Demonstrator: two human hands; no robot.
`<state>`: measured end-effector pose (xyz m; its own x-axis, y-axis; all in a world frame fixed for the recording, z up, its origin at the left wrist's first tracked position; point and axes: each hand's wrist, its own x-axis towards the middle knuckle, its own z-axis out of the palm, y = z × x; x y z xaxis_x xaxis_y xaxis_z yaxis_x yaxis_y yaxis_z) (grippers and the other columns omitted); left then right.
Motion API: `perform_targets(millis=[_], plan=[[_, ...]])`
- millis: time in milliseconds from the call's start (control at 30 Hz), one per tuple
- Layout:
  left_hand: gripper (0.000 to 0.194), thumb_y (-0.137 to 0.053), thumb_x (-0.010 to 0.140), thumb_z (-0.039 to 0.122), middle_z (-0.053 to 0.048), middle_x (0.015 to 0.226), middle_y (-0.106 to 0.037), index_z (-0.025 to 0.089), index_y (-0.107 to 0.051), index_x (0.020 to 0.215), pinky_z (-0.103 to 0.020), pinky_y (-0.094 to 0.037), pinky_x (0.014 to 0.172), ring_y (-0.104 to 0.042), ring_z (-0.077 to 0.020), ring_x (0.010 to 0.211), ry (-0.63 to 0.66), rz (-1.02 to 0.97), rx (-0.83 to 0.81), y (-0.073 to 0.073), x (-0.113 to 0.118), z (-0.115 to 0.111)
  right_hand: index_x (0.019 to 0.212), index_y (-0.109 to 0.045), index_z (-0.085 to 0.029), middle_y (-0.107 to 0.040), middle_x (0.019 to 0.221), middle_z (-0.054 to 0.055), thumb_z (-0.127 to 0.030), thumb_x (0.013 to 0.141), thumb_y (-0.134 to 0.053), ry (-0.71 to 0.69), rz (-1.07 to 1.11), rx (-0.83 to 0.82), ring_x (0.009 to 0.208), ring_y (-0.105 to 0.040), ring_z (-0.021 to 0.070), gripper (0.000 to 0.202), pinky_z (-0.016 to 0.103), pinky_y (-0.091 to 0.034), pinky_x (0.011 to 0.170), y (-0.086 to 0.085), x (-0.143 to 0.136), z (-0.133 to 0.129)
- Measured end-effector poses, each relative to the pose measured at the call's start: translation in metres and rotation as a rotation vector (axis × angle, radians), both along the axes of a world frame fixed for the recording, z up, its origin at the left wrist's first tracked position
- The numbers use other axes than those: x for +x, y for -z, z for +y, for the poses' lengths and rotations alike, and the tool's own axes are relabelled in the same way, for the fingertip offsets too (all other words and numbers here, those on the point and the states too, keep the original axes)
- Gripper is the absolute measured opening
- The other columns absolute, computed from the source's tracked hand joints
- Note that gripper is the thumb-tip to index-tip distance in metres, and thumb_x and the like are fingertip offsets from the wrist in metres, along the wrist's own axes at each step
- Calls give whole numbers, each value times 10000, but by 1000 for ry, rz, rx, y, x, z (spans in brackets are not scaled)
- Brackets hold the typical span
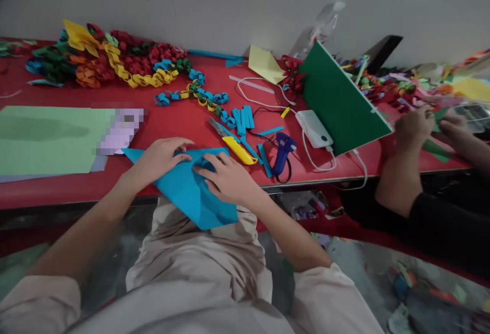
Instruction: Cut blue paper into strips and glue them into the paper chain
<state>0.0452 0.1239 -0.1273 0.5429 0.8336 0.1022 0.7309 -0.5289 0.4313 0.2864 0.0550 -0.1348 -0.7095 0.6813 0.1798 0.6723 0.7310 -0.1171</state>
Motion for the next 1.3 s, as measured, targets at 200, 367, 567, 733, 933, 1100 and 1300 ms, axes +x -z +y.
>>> perform_targets(millis=[200, 367, 567, 733, 933, 1100, 1300], plan=[[500, -411, 1051, 483, -152, 1481, -562, 192, -553, 1432, -540, -423, 1077, -510, -361, 1380, 64, 70, 324, 6, -38, -51, 1448, -577, -201, -488, 1565, 81, -276, 1058, -420, -88, -37, -54, 1117, -502, 279, 427, 474, -510, 977, -1, 5, 13], [618, -470, 1038, 454, -141, 1557, -515, 178, -379, 1583, -581, -226, 1250, -382, -363, 1514, -9, 174, 336, 27, -64, -88, 1490, -542, -192, -447, 1609, 89, -223, 1036, -444, -96, -91, -26, 1135, -548, 286, 466, 454, -527, 931, -2, 5, 20], [625, -496, 1028, 440, -138, 1541, -535, 181, -394, 1588, -552, -250, 1257, -389, -354, 1516, -115, 182, 387, 38, -75, -101, 1494, -539, -197, -379, 1656, 48, -223, 1006, -490, -136, -154, -25, 994, -598, 236, 492, 404, -550, 767, -3, 4, 30], [591, -491, 1007, 321, -129, 1517, -558, 176, -420, 1576, -544, -190, 1285, -516, -313, 1432, -199, 195, 380, 36, -85, -99, 1471, -564, -178, -412, 1635, 20, -181, 986, -495, -175, -129, -33, 935, -596, 211, 489, 386, -556, 713, -3, 15, 31], [553, -478, 1009, 351, -144, 1462, -607, 117, -521, 1508, -485, -184, 1305, -570, -296, 1382, -116, 215, 420, 40, -88, -91, 1417, -611, -147, -493, 1582, 66, -148, 964, -506, -196, -94, -60, 845, -592, 184, 465, 352, -525, 623, -4, 24, 30], [557, -329, 1060, 408, -139, 1429, -635, 114, -572, 1465, -475, -238, 1292, -570, -285, 1385, -115, 211, 452, 42, -86, -88, 1400, -623, -153, -542, 1541, 94, -129, 938, -541, -210, -53, -53, 823, -587, 175, 470, 349, -511, 611, 0, 27, 29], [551, -319, 1061, 394, -144, 1432, -630, 112, -586, 1451, -498, -261, 1276, -575, -287, 1380, -120, 217, 434, 41, -85, -87, 1392, -631, -163, -565, 1521, 80, -132, 941, -534, -208, -29, -82, 818, -582, 179, 462, 347, -519, 607, 0, 28, 31]])
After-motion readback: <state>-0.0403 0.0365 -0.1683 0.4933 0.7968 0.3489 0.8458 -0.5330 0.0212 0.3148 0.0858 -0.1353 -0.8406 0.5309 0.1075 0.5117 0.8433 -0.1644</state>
